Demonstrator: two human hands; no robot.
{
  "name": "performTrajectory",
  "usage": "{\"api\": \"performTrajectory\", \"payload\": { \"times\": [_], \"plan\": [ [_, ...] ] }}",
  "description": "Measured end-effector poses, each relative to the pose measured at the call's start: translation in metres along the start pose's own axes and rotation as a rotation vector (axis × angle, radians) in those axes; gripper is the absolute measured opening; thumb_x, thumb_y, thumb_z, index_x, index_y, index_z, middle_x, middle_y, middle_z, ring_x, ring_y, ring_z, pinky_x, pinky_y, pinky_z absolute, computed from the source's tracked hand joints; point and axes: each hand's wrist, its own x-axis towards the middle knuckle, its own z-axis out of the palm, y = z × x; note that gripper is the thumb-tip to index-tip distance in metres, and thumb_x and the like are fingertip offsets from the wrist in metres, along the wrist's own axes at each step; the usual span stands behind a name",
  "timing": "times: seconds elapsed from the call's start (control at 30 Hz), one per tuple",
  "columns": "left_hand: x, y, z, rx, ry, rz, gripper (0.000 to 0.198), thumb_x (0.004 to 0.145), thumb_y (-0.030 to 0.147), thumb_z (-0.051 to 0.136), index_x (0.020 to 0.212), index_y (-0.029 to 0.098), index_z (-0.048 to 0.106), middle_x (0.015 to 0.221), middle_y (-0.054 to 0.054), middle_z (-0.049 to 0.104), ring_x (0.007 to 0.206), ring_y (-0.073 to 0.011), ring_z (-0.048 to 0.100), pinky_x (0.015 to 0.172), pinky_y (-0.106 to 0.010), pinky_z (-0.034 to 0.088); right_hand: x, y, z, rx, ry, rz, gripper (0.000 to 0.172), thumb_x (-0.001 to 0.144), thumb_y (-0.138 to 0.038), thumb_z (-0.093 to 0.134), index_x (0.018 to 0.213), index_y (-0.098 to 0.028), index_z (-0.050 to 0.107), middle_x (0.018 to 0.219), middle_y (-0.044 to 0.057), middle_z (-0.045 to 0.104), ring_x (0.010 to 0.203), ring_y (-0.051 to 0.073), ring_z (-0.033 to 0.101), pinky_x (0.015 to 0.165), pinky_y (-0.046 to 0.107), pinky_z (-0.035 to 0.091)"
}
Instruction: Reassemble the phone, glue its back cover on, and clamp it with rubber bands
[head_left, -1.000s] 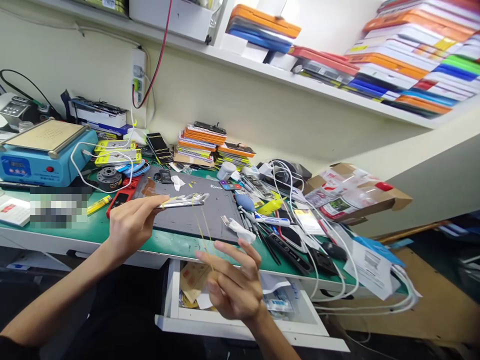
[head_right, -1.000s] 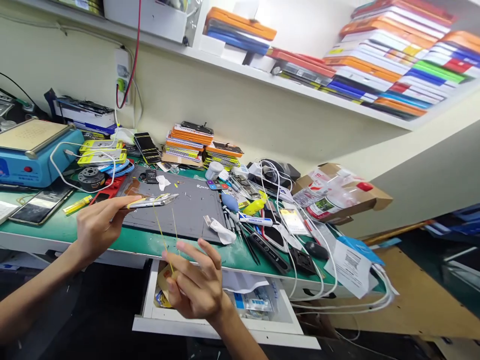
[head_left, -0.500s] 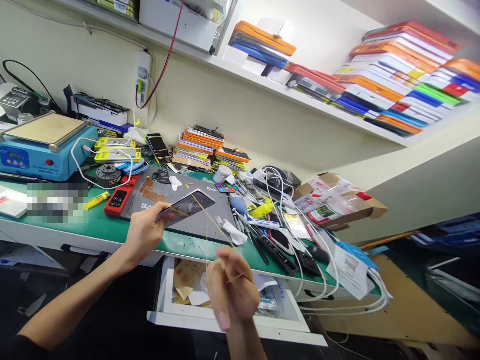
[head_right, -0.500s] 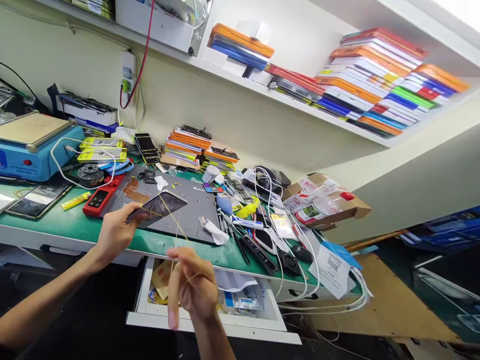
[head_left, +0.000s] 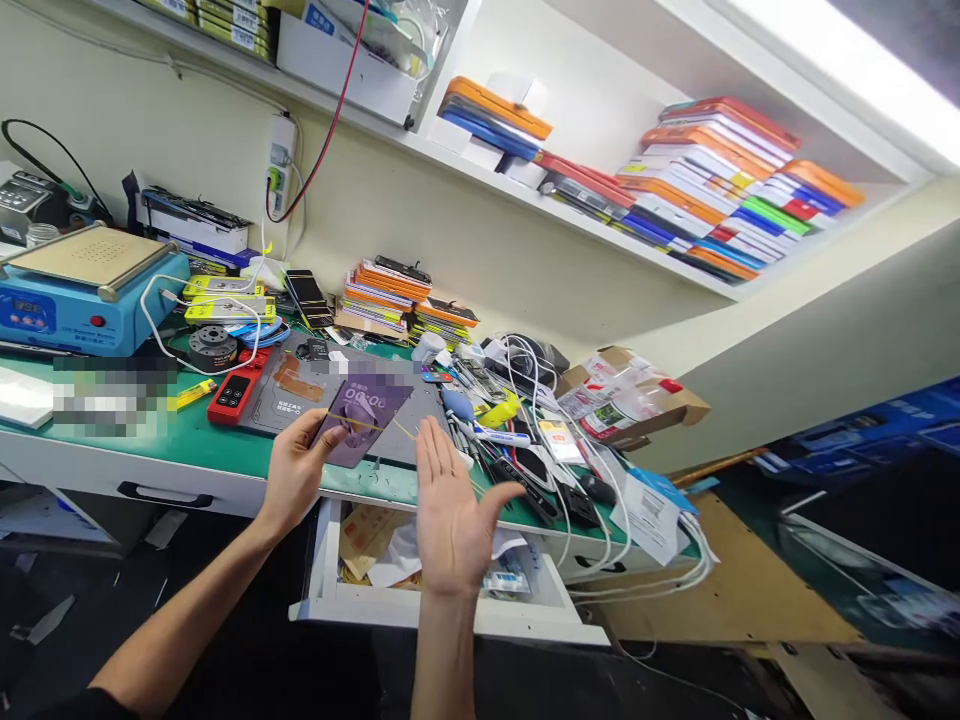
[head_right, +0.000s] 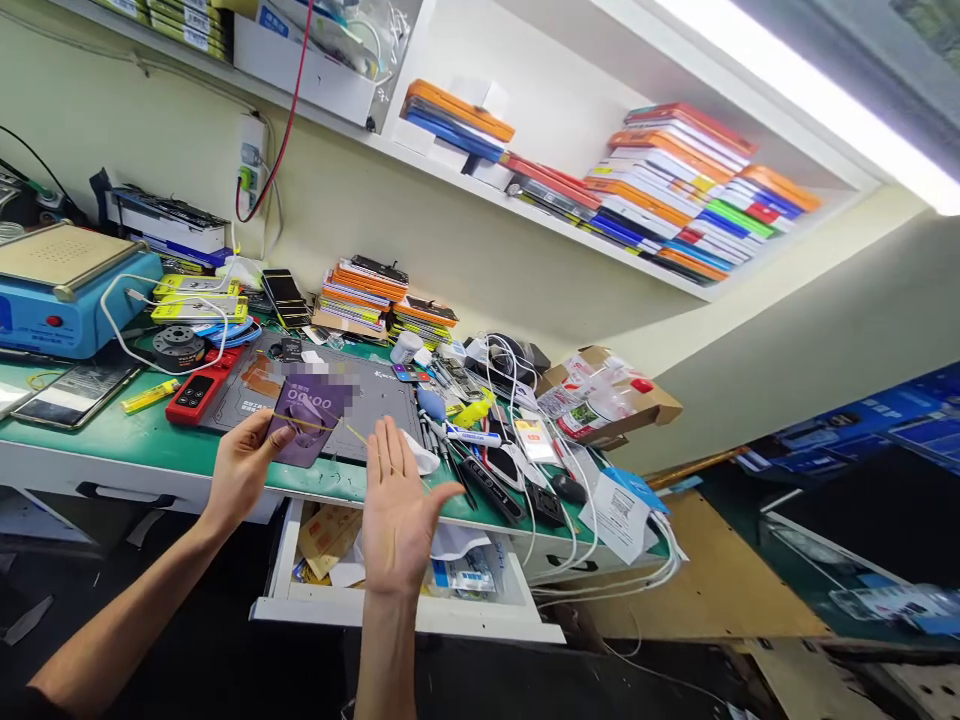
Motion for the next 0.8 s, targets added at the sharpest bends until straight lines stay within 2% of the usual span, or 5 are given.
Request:
{"api": "performTrajectory", "payload": {
  "times": [0.07, 0.23, 0.43, 0.67, 0.8],
  "plan": [
    [0.003, 0.0, -0.012, 0.059, -0.021, 0.056, 0.022, 0.101, 0.035, 0.069, 0.103, 0.017, 0.081, 0.095, -0.005, 0.085, 0.081, -0.0173, 0.077, 0.075, -0.023, 0.058, 0.011, -0.001, -0.001, -0.167, -0.061, -0.042, 0.104, 0.094, -0.09, 0.047, 0.165, -0.015, 0.045, 0.179, 0.019, 0.035, 0.168, 0.029, 0.035, 0.142, 0.052, 0.021],
    [0.02, 0.002, -0.044, 0.176, -0.092, 0.219, 0.014, 0.095, 0.027, 0.073, 0.1, 0.02, 0.084, 0.096, -0.004, 0.087, 0.08, -0.0173, 0.08, 0.076, -0.021, 0.059, 0.027, -0.022, 0.004, -0.349, -0.289, -0.175, 0.095, 0.092, -0.075, 0.072, 0.166, -0.023, 0.046, 0.179, 0.013, 0.036, 0.167, 0.031, 0.037, 0.141, 0.055, 0.027],
    [0.026, 0.012, -0.061, 0.307, -0.165, 0.439, 0.017, 0.103, 0.024, 0.067, 0.109, 0.021, 0.083, 0.105, -0.004, 0.088, 0.092, -0.0184, 0.084, 0.086, -0.022, 0.062, 0.025, -0.022, 0.02, -0.428, -0.502, -0.072, 0.097, 0.083, -0.071, 0.085, 0.164, -0.029, 0.05, 0.174, 0.011, 0.046, 0.166, 0.031, 0.039, 0.138, 0.054, 0.033],
    [0.025, 0.019, -0.065, 0.396, -0.175, 0.63, 0.018, 0.108, 0.018, 0.06, 0.116, 0.019, 0.076, 0.107, -0.005, 0.087, 0.092, -0.0164, 0.084, 0.084, -0.021, 0.062, 0.02, -0.01, 0.035, -0.443, -0.516, -0.128, 0.083, 0.085, -0.068, 0.083, 0.156, -0.03, 0.061, 0.163, 0.012, 0.061, 0.156, 0.032, 0.054, 0.132, 0.055, 0.045],
    [0.032, 0.029, -0.072, 0.595, -0.237, 0.857, 0.024, 0.107, 0.011, 0.053, 0.118, 0.019, 0.073, 0.106, -0.003, 0.087, 0.09, -0.017, 0.083, 0.081, -0.025, 0.06, 0.023, -0.019, 0.04, -0.783, -0.572, -0.312, 0.069, 0.086, -0.058, 0.087, 0.147, -0.03, 0.069, 0.144, 0.009, 0.076, 0.138, 0.03, 0.071, 0.124, 0.052, 0.055]
  ]
}}
